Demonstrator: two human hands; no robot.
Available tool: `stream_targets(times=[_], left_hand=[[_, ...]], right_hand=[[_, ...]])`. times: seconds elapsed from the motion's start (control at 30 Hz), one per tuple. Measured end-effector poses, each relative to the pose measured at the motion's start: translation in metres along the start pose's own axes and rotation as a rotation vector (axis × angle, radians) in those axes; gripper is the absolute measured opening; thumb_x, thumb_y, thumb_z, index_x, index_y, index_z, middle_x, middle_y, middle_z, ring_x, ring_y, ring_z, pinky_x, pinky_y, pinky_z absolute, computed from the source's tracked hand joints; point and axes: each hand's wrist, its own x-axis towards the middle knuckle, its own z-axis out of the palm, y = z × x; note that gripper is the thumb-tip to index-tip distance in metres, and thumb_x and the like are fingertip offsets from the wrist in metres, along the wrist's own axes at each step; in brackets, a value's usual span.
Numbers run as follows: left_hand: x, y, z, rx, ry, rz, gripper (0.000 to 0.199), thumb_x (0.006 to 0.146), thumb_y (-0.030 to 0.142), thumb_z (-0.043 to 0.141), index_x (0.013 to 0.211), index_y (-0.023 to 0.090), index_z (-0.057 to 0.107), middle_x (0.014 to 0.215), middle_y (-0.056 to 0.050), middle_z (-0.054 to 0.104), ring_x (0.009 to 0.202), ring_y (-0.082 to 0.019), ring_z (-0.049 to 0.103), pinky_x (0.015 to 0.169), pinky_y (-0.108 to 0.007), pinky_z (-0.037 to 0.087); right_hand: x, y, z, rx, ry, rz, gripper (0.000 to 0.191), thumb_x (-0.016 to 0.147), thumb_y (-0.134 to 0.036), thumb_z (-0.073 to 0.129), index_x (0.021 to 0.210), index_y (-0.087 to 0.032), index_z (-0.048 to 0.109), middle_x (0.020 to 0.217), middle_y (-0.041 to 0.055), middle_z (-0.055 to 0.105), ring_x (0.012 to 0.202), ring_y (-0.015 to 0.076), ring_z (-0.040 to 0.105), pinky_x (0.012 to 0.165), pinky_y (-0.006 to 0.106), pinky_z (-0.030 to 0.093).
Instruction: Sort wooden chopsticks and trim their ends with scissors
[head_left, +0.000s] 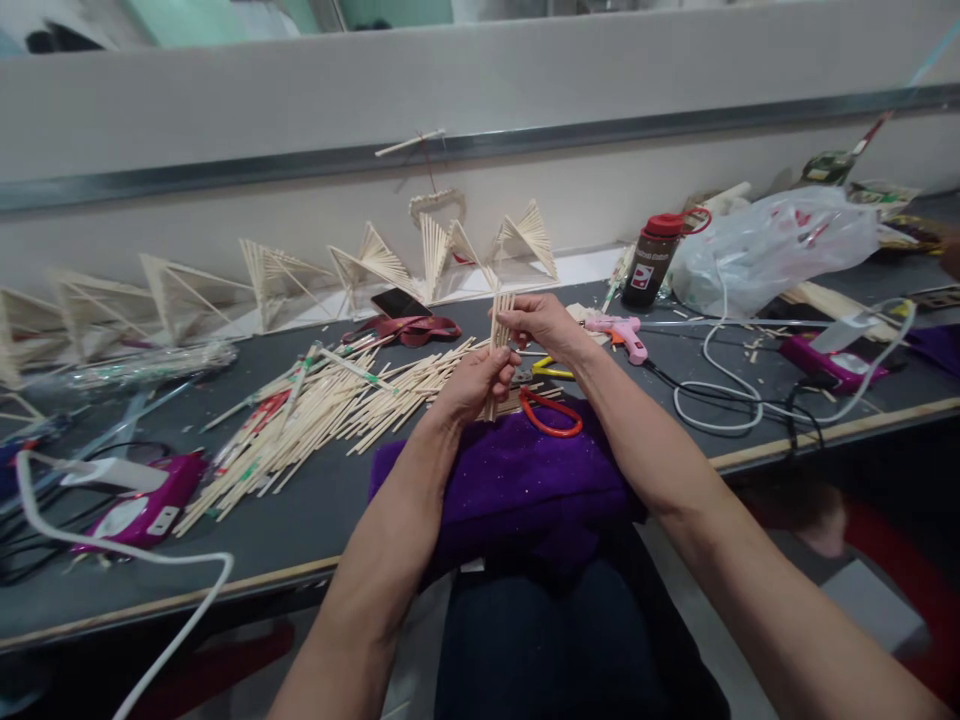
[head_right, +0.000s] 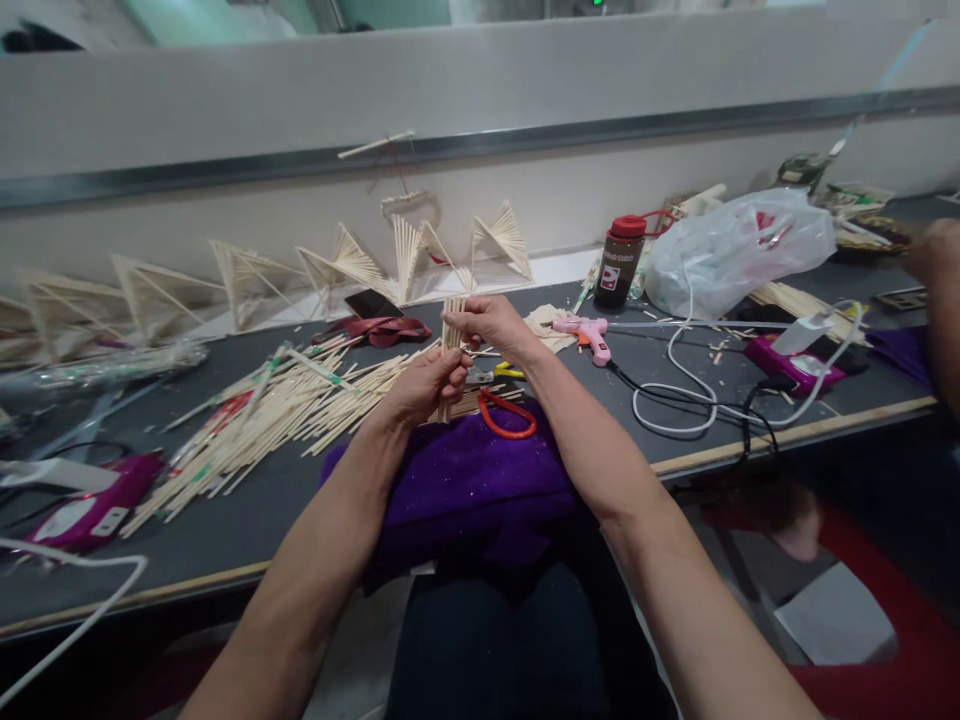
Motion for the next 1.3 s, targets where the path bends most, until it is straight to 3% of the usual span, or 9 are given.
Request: stream_targets(times=[0.37, 1.0, 1.3], left_hand=[[-0.0009, 0.0002, 0.0004, -0.013, -0.023, 0.022, 0.037, 0.075, 0.048, 0.060, 0.084, 0.013, 0.056, 0.055, 0.006, 0.041, 0.038, -0.002, 0.032, 0.039, -0.016, 0.027], [-0.0026, 0.0027, 0.0000, -0.023, -0.045, 0.015, 0.036, 0.077, 0.045, 0.060, 0.091, 0.012, 0.058, 0.057, 0.006, 0.039, 0.039, -0.002, 0.031, 0.041, -0.017, 0.029], [0.0006, -0.0007, -0.0027, -0.073, -0.014, 0.023, 0.031, 0.078, 0.043, 0.059, 0.085, 0.013, 0.055, 0.054, 0.007, 0.037, 0.037, 0.000, 0.026, 0.038, -0.014, 0.021]], right_hand=[[-0.0007, 0.0006, -0.0031, -0.031, -0.065, -0.071, 0.018, 0.070, -0.028, 0.063, 0.071, -0.011, 0.059, 0.052, -0.0038, 0.049, 0.044, 0.0050, 0.041, 0.042, 0.019, 0.032], [-0.0019, -0.0045, -0.0028, -0.114, -0.032, -0.048, 0.017, 0.071, -0.027, 0.062, 0.067, -0.012, 0.056, 0.049, -0.0059, 0.045, 0.039, 0.0034, 0.036, 0.037, 0.017, 0.028], [0.0008, -0.0005, 0.0055, -0.165, 0.003, -0.050, 0.015, 0.075, -0.027, 0.057, 0.069, -0.013, 0.054, 0.049, -0.0067, 0.044, 0.037, 0.0035, 0.035, 0.035, 0.016, 0.029]])
